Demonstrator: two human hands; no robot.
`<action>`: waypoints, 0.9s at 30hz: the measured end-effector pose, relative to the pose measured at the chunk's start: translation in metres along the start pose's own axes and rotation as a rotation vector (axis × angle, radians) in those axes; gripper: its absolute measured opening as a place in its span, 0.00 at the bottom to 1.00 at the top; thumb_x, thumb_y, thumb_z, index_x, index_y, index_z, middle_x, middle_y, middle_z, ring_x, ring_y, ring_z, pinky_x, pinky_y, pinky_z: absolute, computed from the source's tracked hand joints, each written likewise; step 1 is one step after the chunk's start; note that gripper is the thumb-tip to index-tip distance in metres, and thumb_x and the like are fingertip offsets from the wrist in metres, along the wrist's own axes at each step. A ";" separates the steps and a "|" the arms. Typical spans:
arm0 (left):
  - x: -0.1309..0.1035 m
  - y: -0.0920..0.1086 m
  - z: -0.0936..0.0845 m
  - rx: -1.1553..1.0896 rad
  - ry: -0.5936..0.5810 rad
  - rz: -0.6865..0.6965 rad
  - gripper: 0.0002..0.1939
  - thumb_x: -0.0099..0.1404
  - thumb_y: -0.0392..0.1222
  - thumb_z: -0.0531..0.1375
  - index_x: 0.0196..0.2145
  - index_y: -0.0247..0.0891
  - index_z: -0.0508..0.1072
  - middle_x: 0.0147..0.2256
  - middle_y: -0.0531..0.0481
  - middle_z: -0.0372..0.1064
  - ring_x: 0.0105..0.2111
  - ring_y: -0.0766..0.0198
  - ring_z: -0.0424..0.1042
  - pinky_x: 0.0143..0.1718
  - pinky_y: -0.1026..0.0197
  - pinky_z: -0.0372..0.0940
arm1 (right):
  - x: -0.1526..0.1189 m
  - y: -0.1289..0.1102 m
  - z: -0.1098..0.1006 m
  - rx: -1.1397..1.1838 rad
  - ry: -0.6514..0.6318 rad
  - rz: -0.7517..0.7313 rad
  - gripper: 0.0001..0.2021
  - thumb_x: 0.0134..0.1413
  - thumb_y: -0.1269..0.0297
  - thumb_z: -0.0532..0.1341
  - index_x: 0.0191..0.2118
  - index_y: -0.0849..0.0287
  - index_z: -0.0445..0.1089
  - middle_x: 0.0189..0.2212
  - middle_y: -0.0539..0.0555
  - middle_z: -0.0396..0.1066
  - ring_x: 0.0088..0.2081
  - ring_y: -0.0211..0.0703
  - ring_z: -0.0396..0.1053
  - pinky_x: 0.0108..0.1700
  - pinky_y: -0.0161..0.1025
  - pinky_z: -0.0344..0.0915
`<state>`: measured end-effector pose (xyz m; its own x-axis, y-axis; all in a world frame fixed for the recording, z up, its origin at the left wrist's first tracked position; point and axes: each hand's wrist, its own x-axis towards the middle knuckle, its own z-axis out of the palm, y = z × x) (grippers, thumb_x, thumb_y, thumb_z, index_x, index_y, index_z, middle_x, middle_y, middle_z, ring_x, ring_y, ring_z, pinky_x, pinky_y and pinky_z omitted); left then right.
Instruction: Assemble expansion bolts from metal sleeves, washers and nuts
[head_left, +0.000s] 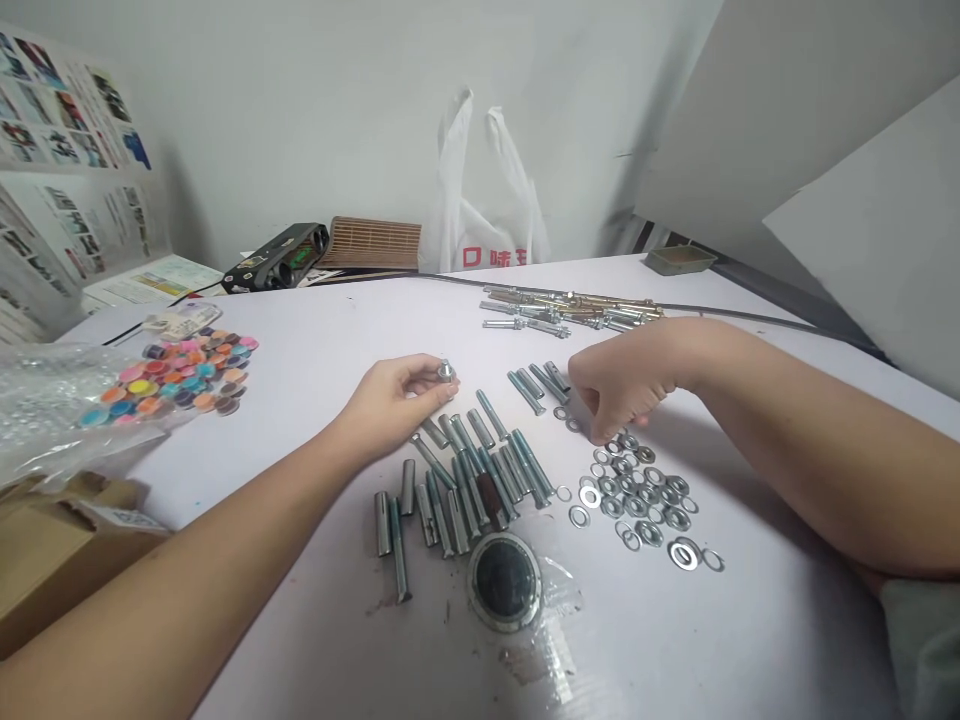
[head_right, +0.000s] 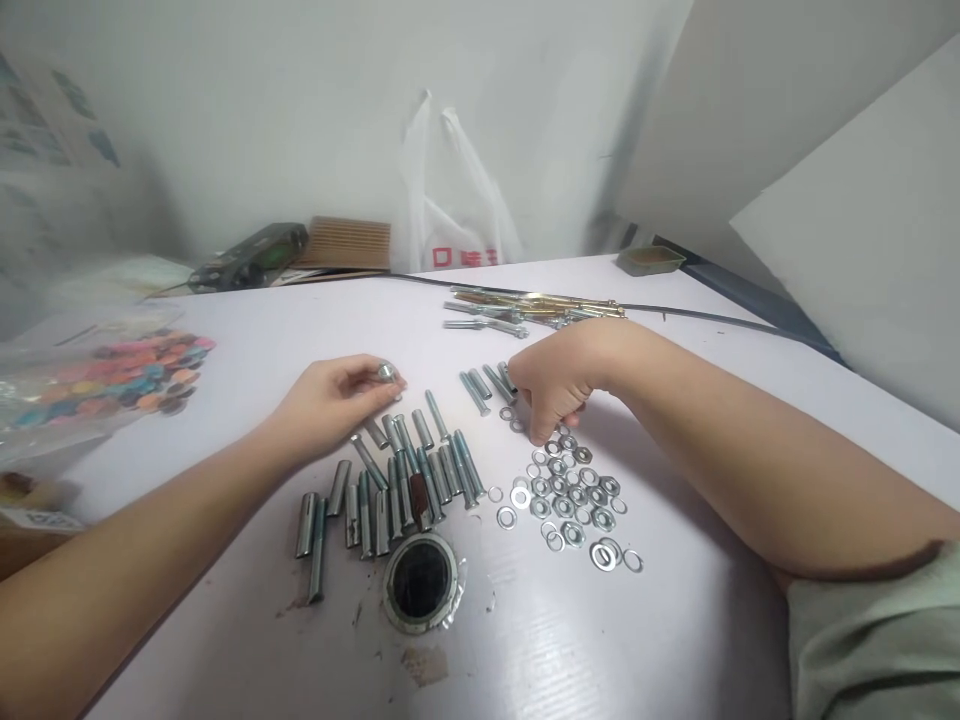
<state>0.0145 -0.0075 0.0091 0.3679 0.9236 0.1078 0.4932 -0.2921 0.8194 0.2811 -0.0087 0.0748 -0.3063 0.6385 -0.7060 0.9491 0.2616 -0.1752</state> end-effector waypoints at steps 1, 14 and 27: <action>0.000 -0.001 0.000 -0.006 -0.004 0.002 0.14 0.60 0.49 0.63 0.37 0.35 0.77 0.35 0.46 0.77 0.33 0.60 0.73 0.36 0.59 0.66 | -0.001 0.000 0.000 -0.007 0.000 -0.003 0.23 0.40 0.60 0.70 0.08 0.57 0.58 0.12 0.50 0.61 0.14 0.33 0.52 0.18 0.39 0.47; 0.002 -0.006 0.001 -0.004 -0.002 0.031 0.16 0.60 0.51 0.63 0.38 0.35 0.76 0.34 0.46 0.75 0.32 0.62 0.71 0.33 0.61 0.65 | -0.004 -0.023 -0.016 -0.065 0.561 -0.367 0.09 0.50 0.58 0.65 0.32 0.56 0.77 0.20 0.50 0.71 0.20 0.37 0.61 0.24 0.39 0.50; 0.002 -0.007 0.002 -0.079 -0.043 0.110 0.12 0.61 0.42 0.60 0.41 0.35 0.77 0.33 0.49 0.74 0.31 0.64 0.68 0.35 0.61 0.63 | 0.038 -0.058 -0.010 0.162 0.824 -0.590 0.10 0.49 0.61 0.63 0.35 0.62 0.74 0.30 0.54 0.75 0.31 0.40 0.69 0.33 0.37 0.62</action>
<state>0.0132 -0.0043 0.0030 0.4507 0.8751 0.1764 0.3849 -0.3687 0.8461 0.2131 0.0081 0.0651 -0.6241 0.7547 0.2022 0.6110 0.6327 -0.4757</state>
